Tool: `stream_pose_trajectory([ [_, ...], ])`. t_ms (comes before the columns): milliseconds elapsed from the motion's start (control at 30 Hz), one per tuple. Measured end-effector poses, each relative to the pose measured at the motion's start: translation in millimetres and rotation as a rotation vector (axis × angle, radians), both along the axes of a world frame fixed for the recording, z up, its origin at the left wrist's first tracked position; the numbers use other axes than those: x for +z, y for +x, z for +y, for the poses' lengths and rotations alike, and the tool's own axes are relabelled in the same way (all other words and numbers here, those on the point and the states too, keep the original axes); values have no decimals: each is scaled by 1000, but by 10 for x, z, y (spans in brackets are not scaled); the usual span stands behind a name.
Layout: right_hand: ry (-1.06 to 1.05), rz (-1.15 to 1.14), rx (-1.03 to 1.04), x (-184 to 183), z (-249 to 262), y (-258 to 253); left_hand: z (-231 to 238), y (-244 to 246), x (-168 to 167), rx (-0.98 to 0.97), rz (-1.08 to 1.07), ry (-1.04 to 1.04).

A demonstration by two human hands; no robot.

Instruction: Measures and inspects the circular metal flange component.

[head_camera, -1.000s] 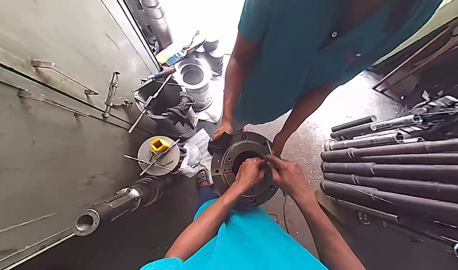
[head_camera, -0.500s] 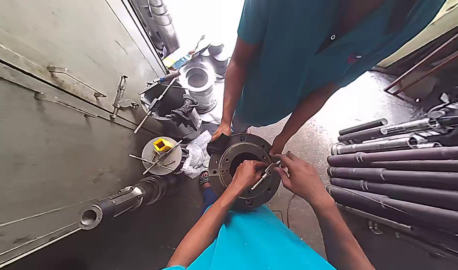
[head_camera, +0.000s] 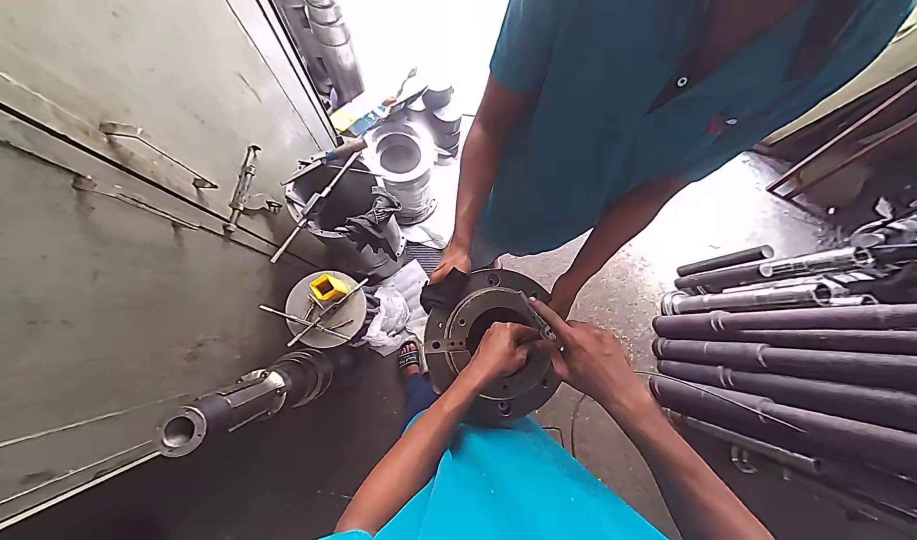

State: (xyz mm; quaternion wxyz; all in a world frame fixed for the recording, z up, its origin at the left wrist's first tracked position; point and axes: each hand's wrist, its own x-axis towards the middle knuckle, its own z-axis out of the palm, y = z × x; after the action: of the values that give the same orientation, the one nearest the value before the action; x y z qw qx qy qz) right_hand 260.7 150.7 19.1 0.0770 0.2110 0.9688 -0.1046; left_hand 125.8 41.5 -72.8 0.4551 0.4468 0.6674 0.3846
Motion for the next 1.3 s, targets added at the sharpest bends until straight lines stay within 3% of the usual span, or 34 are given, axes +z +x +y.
stream_pose_trajectory([
  [100, -3, -4, -52, -49, -22, -2, 3, 16, -27, 2, 18, 9],
  [367, -268, 43, -398, -35, 96, -30, 11, 15, -24, 7, 3, 11],
  [433, -294, 2, -343, 49, 143, 7, 27, 21, -30, 7, 7, 13],
  [567, -191, 62, 53, 137, 244, 124, 6, 21, -26, -8, 24, -25],
  [667, -170, 15, 146, 150, 227, 113, 15, 16, -7, -9, 49, -12],
  [900, -25, 35, 65, 16, 128, 130, 5, -2, 14, 59, -52, -37],
  [1300, 43, -80, -253, 10, -287, -49, 11, 21, 4, 13, 7, 2],
])
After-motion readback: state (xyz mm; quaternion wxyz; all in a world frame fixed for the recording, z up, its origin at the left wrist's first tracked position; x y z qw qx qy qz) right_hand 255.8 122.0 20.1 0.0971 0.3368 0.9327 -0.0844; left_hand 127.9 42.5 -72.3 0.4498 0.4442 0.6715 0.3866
